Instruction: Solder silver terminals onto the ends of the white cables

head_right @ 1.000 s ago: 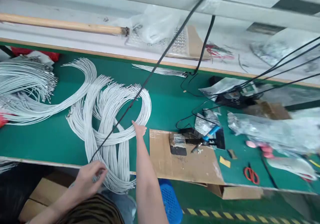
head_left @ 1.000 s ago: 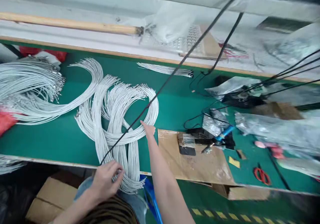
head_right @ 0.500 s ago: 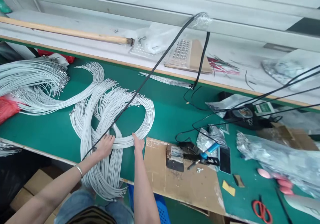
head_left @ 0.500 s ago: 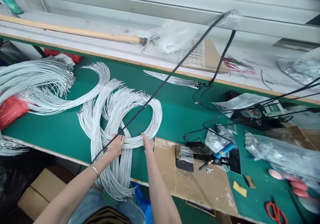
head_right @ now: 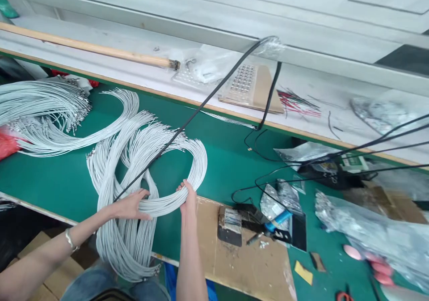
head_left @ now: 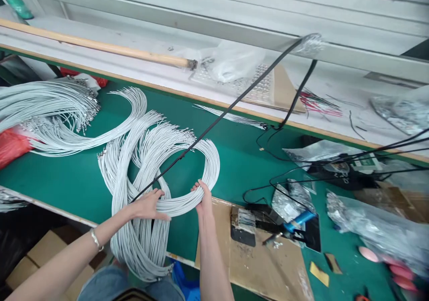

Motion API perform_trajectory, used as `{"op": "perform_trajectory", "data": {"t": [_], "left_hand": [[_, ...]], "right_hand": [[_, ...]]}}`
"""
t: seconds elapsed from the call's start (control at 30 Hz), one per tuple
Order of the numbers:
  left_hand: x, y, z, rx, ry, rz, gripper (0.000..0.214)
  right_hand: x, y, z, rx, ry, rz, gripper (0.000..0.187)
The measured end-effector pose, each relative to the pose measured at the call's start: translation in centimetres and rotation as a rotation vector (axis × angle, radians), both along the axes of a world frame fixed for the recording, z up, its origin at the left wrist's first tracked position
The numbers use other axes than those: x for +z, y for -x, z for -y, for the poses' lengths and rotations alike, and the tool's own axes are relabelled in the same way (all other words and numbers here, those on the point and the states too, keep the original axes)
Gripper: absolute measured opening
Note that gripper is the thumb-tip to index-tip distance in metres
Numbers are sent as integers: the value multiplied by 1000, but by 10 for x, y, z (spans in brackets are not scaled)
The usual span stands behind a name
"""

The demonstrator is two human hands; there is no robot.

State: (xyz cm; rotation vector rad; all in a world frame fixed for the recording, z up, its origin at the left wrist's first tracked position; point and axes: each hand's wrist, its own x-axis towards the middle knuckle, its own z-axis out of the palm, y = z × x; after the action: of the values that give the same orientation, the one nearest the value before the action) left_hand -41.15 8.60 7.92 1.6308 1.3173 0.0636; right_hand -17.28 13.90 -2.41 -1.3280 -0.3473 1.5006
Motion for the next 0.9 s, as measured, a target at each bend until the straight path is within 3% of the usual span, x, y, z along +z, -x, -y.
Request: {"op": "perform_trajectory", "data": {"t": [0.2,0.33,0.47,0.6,0.73,0.9], "left_hand": [[59,-102,-85,8,231,526,39],[92,-143,-103,37,347,780,37],[128,-138,-105,39,477,817,26],[174,-126,-112,36,540,699,20],[210,-103,-110,94,487,590,13],[230,-71,-97,110,431,530,16]], "right_hand": [[47,22,65,101,-103,22,28],[71,41,87,168,-176,29,22],[74,38,88,253,-198,-22,26],[55,50,73,323,-146,25,35],[43,110,47,433,-74,235,32],[51,184,5,479,11,535,40]]}}
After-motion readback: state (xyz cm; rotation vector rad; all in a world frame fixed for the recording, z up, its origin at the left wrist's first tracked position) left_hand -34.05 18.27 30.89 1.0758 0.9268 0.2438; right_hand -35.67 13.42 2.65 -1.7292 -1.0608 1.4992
